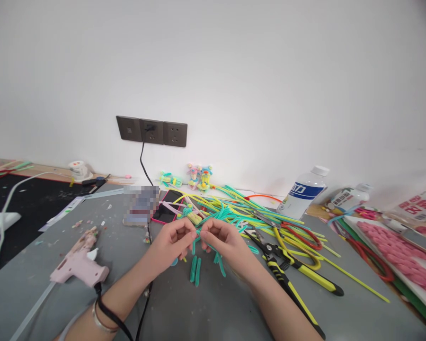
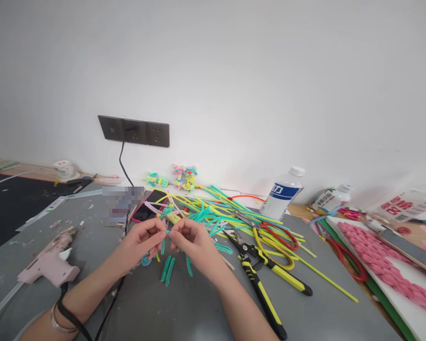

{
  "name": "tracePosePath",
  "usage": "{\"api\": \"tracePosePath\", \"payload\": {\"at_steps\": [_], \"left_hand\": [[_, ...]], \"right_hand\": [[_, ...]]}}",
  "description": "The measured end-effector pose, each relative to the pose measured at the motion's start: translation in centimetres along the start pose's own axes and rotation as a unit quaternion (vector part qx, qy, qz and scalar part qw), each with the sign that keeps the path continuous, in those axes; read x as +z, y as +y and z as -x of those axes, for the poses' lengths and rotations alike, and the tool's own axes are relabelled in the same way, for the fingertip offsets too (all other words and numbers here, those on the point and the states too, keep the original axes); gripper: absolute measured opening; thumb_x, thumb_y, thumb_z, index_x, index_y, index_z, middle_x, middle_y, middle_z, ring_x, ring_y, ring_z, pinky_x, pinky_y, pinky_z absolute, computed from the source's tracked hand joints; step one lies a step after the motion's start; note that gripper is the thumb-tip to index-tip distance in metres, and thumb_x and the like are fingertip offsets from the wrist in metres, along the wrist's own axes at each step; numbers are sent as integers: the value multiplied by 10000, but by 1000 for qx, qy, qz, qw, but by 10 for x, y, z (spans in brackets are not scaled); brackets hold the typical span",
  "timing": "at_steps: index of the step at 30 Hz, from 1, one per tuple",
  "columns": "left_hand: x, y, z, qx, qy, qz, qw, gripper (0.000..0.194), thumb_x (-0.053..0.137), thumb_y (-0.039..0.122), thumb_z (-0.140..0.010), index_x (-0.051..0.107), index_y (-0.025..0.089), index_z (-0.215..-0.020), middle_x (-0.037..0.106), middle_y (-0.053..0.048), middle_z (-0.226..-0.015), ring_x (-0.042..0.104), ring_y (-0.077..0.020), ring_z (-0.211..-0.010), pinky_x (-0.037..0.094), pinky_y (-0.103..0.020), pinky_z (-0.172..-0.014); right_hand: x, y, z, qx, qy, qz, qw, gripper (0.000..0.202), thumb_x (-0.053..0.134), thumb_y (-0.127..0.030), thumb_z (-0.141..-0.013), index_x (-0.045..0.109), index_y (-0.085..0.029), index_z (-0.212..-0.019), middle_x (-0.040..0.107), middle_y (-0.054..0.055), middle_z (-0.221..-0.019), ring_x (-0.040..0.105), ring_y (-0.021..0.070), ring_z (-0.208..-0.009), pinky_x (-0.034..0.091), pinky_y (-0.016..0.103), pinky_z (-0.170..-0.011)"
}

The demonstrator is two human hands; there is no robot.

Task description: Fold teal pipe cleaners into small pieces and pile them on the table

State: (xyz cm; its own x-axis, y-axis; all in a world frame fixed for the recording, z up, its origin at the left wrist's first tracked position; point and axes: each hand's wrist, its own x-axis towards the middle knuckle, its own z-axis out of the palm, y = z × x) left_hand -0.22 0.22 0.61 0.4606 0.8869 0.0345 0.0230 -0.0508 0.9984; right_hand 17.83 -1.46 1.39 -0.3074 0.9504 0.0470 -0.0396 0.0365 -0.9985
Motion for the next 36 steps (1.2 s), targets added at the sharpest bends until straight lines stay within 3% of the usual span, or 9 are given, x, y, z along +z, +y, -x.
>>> {"api": "tracePosePath", "payload": {"at_steps": [11, 15, 20, 27, 33, 36], "left_hand": [[5, 3, 5, 50, 52, -82, 994, 227, 561, 317, -871, 547, 184, -687, 474, 51, -576, 438, -101, -526, 356, -206, -499], [8, 1, 5, 53, 70, -111, 990, 225, 543, 302, -876, 534, 186, -684, 486, 53, -584, 471, -98, -508, 389, -207, -496], [6, -5, 1, 8, 56, -72, 996, 244, 583, 347, -865, 501, 196, -692, 469, 74, -561, 490, -91, -453, 429, -199, -454], [7, -1, 0, -30, 7, 29, 999, 348, 642, 495, -853, 528, 181, -754, 612, 29, -610, 539, -94, -463, 523, -236, -495], [5, -2, -1, -21, 2, 63, 998, 383, 638, 538, -870, 563, 172, -786, 579, 36, -649, 518, -91, -490, 536, -257, -534], [3, -2, -1, -2, 23, 34, 999, 396, 632, 538, -874, 544, 173, -749, 467, 69, -613, 453, -76, -471, 420, -207, -475]], "right_hand": [[1, 7, -2, 10, -26, 8, 1000, 447, 677, -619, -830, 574, -187, -778, 587, -12, -634, 494, 122, -556, 397, 253, -561], [4, 8, -1, -23, -4, 75, 997, 369, 621, -538, -887, 549, -194, -775, 566, -12, -652, 497, 134, -581, 380, 260, -579], [6, 14, -1, -71, 46, 207, 975, 198, 563, -337, -911, 570, -197, -771, 532, -17, -672, 480, 141, -612, 372, 265, -596], [3, 11, -4, -58, 63, 135, 987, 144, 610, -317, -868, 604, -194, -794, 613, 2, -705, 579, 155, -641, 457, 270, -623], [3, 9, 0, -141, 83, 220, 962, 106, 575, -239, -908, 645, -198, -841, 664, 28, -779, 611, 178, -723, 469, 281, -683], [3, 10, 1, -201, 80, 282, 935, 37, 620, -198, -891, 644, -205, -918, 683, 37, -850, 640, 192, -783, 483, 290, -725]]}}
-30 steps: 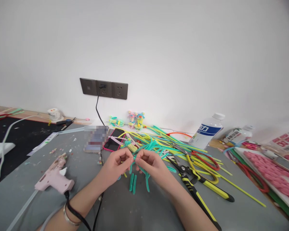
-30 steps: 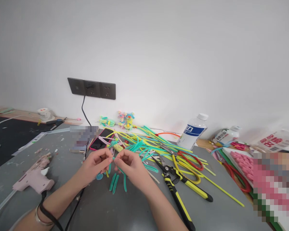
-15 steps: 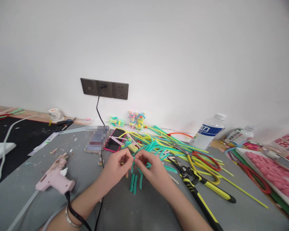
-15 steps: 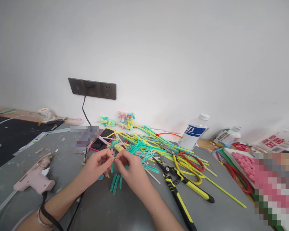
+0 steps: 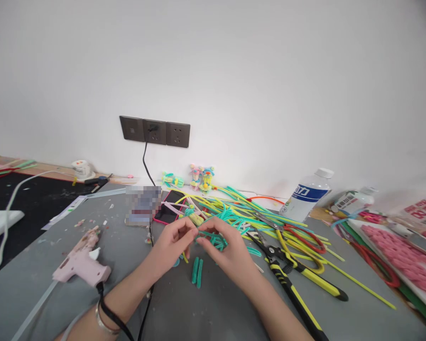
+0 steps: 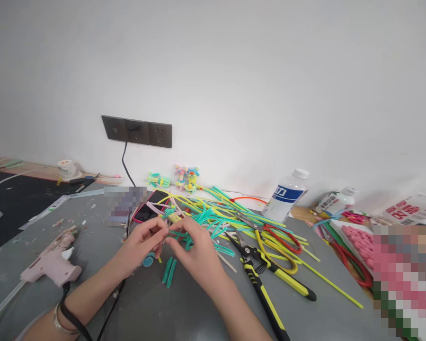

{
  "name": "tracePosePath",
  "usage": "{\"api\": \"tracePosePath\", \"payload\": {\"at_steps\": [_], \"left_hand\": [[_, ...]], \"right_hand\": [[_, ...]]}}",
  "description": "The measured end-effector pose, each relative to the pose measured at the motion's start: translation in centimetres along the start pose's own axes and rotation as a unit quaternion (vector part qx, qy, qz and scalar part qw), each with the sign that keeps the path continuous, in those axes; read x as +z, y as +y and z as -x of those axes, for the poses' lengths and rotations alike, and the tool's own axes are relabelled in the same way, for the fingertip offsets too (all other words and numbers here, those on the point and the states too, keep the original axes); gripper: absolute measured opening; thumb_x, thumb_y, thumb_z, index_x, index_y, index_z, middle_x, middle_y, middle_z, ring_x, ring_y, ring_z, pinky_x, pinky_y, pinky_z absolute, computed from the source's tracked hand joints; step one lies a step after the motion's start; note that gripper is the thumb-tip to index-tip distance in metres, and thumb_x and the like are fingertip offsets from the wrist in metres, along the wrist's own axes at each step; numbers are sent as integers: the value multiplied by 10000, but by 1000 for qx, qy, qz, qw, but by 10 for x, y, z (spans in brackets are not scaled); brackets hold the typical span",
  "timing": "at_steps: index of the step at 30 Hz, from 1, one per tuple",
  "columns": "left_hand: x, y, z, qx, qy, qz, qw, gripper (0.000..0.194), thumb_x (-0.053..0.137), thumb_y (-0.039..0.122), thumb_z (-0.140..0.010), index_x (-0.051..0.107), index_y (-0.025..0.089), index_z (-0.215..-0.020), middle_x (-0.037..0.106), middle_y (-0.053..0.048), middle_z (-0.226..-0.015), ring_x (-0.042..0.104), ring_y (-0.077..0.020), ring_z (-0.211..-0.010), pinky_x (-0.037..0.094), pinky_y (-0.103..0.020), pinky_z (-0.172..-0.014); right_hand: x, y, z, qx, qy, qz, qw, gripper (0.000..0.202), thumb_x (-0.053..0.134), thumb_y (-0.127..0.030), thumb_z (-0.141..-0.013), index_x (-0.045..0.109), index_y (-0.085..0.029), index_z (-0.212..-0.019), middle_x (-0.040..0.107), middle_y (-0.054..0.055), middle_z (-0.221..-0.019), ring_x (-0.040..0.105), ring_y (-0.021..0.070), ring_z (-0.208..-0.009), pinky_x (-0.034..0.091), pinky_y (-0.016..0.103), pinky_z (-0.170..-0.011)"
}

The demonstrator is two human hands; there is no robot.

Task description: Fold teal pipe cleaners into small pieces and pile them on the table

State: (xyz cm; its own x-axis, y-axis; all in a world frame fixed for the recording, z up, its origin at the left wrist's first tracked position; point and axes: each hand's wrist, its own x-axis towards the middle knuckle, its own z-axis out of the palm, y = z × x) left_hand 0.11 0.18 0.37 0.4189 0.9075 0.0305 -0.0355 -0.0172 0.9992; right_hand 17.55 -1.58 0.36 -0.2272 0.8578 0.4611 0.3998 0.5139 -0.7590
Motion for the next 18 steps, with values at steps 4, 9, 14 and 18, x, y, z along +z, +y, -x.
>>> {"api": "tracePosePath", "payload": {"at_steps": [4, 9, 14, 18], "left_hand": [[-1, -1, 0, 0, 14, -23, 1000, 403, 603, 534, -885, 503, 179, -724, 371, 87, -600, 349, -69, -479, 276, -203, -468], [-1, 0, 1, 20, 14, -65, 998, 345, 547, 466, -911, 476, 192, -715, 349, 77, -617, 309, -94, -524, 249, -227, -496], [-2, 1, 2, 66, 23, -154, 986, 278, 499, 358, -937, 469, 191, -718, 383, 52, -658, 360, -121, -601, 271, -239, -549], [-5, 1, 2, 82, 4, -194, 977, 271, 467, 342, -965, 452, 198, -735, 352, 61, -640, 337, -122, -578, 252, -243, -542]], "right_hand": [[2, 3, 2, -55, 5, 66, 996, 123, 664, -136, -854, 627, -210, -945, 675, 42, -865, 654, 214, -826, 493, 293, -727], [5, 4, 3, -76, 21, 95, 992, 121, 588, -103, -886, 627, -209, -929, 685, 46, -842, 653, 201, -787, 494, 276, -698], [5, 4, 4, -82, 21, 120, 989, 123, 568, -103, -892, 636, -202, -919, 687, 42, -808, 654, 182, -724, 482, 258, -659], [5, 5, 4, -85, 19, 129, 988, 116, 569, -113, -903, 648, -199, -900, 682, 40, -784, 655, 176, -702, 474, 250, -640]]}}
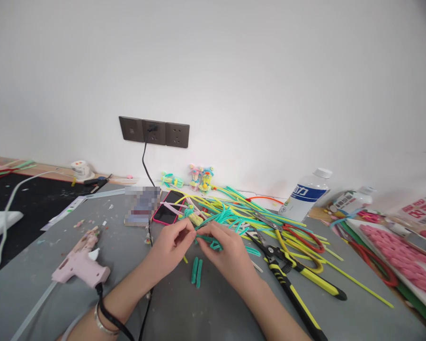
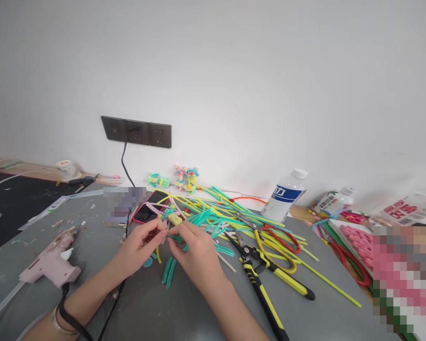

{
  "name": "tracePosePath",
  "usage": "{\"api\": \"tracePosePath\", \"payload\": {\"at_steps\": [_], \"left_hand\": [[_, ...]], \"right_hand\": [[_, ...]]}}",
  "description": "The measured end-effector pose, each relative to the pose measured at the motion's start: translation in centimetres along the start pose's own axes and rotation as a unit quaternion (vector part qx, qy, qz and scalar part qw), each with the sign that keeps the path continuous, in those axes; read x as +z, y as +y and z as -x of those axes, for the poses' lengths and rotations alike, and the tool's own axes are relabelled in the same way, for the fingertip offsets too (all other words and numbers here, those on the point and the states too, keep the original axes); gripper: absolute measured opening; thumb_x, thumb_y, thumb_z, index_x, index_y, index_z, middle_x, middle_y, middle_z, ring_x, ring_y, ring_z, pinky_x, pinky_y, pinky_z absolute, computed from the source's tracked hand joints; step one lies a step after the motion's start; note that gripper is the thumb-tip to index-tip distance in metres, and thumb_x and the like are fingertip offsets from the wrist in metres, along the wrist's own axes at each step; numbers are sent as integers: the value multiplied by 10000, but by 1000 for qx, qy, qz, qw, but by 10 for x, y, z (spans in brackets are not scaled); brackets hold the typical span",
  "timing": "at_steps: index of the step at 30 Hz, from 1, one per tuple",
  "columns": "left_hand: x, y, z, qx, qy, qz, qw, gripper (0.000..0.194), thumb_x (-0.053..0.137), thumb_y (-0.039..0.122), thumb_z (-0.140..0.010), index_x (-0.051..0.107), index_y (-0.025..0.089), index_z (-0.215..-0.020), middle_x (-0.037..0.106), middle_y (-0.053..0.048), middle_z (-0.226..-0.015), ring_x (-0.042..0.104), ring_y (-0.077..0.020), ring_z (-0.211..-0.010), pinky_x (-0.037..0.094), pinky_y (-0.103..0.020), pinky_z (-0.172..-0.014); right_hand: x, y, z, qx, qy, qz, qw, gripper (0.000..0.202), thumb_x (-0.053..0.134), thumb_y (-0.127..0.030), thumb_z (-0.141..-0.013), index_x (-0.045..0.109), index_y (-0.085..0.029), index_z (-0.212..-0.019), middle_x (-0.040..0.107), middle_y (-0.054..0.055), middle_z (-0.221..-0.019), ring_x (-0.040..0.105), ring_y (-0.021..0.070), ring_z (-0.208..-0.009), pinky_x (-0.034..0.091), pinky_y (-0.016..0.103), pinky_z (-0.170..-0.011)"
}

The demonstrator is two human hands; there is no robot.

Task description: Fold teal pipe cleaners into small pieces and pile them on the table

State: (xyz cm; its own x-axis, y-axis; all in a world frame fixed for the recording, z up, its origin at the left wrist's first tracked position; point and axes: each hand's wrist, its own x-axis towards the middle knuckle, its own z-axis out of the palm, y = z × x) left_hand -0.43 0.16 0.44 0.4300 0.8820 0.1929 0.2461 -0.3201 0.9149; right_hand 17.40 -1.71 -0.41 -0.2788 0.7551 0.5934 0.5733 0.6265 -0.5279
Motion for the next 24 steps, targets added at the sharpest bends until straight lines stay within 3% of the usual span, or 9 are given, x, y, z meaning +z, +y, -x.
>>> {"api": "tracePosePath", "payload": {"at_steps": [9, 13, 18, 24], "left_hand": [[-2, 0, 1, 10, 1, -14, 1000, 260, 465, 338, -976, 487, 196, -759, 397, 54, -652, 386, -123, -583, 301, -229, -543], [-4, -3, -1, 75, 10, -87, 993, 175, 499, 298, -982, 585, 183, -882, 485, 45, -668, 481, -125, -586, 339, -222, -542], [-7, -14, -3, 189, 45, -179, 964, 97, 542, 214, -981, 613, 185, -921, 606, 11, -763, 569, -126, -627, 411, -214, -585], [-10, -19, -2, 239, 40, -220, 945, 140, 497, 206, -1015, 623, 196, -957, 644, -13, -814, 610, -136, -663, 456, -218, -605]], "right_hand": [[-3, 1, -1, 1, 17, -37, 999, 129, 588, -110, -899, 677, -198, -867, 687, 27, -737, 645, 158, -632, 466, 247, -594], [-7, 4, -3, 6, 30, -64, 997, 109, 617, -120, -902, 680, -199, -861, 708, 33, -754, 677, 169, -665, 499, 256, -628], [-10, 6, -4, -9, 27, -64, 998, 108, 629, -122, -909, 694, -200, -870, 722, 40, -752, 690, 178, -671, 504, 259, -619], [-11, 7, -3, -4, -8, -59, 998, 133, 611, -108, -917, 699, -201, -882, 738, 44, -781, 689, 175, -679, 496, 252, -606]]}}
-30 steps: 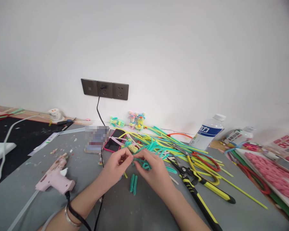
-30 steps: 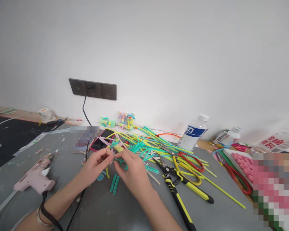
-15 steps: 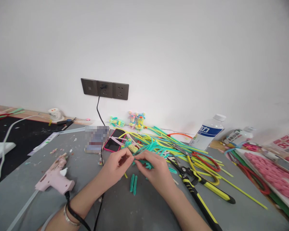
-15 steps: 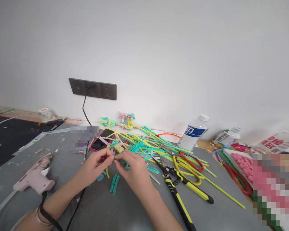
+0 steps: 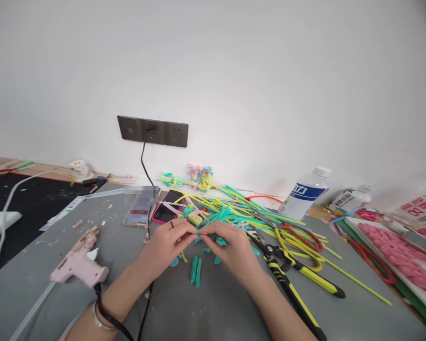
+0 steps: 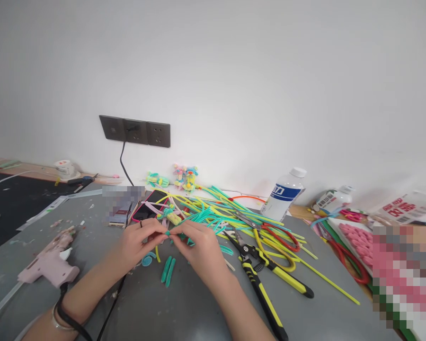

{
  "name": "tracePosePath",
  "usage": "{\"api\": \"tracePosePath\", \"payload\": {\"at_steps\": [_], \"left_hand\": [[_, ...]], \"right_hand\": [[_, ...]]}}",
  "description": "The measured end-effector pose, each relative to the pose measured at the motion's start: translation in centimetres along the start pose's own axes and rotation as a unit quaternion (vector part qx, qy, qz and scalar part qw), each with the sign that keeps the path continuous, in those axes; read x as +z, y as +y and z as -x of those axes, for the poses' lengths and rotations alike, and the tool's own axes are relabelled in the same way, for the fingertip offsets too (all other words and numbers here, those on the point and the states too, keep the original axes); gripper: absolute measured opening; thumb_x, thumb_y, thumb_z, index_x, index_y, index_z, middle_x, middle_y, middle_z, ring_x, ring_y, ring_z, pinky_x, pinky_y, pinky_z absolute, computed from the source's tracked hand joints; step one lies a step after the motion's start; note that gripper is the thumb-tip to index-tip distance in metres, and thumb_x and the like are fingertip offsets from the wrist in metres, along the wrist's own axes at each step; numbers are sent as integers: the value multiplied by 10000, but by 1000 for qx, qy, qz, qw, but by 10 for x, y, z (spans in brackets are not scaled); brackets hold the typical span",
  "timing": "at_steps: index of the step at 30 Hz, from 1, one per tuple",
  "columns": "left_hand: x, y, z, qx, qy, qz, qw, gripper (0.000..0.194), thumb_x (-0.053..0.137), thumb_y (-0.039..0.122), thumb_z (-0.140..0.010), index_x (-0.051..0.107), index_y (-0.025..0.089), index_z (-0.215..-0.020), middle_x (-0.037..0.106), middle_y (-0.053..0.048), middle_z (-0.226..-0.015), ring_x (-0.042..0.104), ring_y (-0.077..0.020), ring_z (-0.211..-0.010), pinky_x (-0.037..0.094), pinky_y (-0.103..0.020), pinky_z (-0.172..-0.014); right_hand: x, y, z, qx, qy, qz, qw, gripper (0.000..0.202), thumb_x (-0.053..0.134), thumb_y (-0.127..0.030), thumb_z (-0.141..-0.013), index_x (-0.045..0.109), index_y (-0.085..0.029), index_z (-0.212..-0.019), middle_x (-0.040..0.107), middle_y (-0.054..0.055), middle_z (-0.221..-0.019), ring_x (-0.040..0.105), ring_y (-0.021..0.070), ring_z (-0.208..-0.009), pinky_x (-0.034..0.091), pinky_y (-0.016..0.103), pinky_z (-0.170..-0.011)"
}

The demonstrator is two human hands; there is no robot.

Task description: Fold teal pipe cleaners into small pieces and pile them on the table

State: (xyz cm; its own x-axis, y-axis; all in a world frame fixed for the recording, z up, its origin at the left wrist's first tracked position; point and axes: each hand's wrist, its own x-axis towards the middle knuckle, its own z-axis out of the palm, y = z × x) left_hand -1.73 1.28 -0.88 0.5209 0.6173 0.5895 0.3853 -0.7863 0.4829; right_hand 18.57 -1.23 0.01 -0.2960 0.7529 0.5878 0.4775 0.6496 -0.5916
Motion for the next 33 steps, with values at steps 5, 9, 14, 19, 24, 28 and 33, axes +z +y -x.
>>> {"api": "tracePosePath", "payload": {"at_steps": [5, 9, 14, 19, 24, 28, 33], "left_hand": [[-3, 3, -1, 13, -30, -22, 999, 182, 448, 189, -1028, 617, 199, -960, 639, -31, -847, 625, -157, -744, 474, -234, -667], [-5, 6, -2, 13, -52, -41, 998, 214, 434, 171, -1026, 606, 189, -900, 598, -26, -818, 603, -163, -745, 461, -237, -674], [-7, 9, -4, 21, -65, -57, 996, 248, 417, 158, -1024, 609, 172, -867, 565, -26, -784, 585, -169, -732, 444, -240, -658], [-7, 11, -3, 29, -54, -62, 996, 260, 402, 146, -1021, 597, 178, -852, 566, -31, -785, 581, -175, -750, 453, -252, -688], [-8, 11, -3, 22, 2, -26, 999, 201, 424, 119, -1002, 567, 192, -882, 557, -26, -814, 548, -147, -700, 429, -234, -633], [-8, 14, -4, -2, 10, 0, 1000, 192, 439, 106, -986, 533, 201, -848, 530, -6, -775, 495, -130, -633, 373, -227, -561], [-7, 15, -5, -40, 28, 42, 998, 199, 440, 154, -993, 496, 205, -809, 480, 19, -731, 474, -123, -603, 381, -230, -571]], "right_hand": [[-1, 0, 0, -7, -13, 5, 1000, 140, 586, -130, -935, 688, -203, -873, 733, 51, -781, 681, 175, -670, 494, 261, -606], [-1, 1, 1, 0, -24, 9, 1000, 150, 567, -160, -949, 688, -209, -875, 726, 49, -774, 679, 178, -673, 498, 267, -614], [-1, -1, -1, -6, -30, 10, 999, 164, 554, -149, -952, 677, -204, -859, 709, 45, -762, 659, 172, -659, 478, 261, -597], [-1, -2, -1, -6, -22, -5, 1000, 169, 561, -154, -956, 690, -202, -858, 719, 43, -768, 669, 171, -664, 491, 263, -602], [-6, -3, -2, 15, 23, -16, 999, 116, 608, -223, -951, 723, -213, -940, 734, 45, -773, 673, 173, -647, 522, 270, -601], [-14, -3, -6, 47, 50, -50, 996, 112, 630, -252, -936, 729, -216, -898, 752, 56, -803, 699, 190, -697, 540, 269, -592], [-18, -4, -8, 74, 54, -127, 988, 105, 673, -294, -904, 739, -226, -951, 758, 65, -876, 707, 196, -749, 590, 293, -662]]}}
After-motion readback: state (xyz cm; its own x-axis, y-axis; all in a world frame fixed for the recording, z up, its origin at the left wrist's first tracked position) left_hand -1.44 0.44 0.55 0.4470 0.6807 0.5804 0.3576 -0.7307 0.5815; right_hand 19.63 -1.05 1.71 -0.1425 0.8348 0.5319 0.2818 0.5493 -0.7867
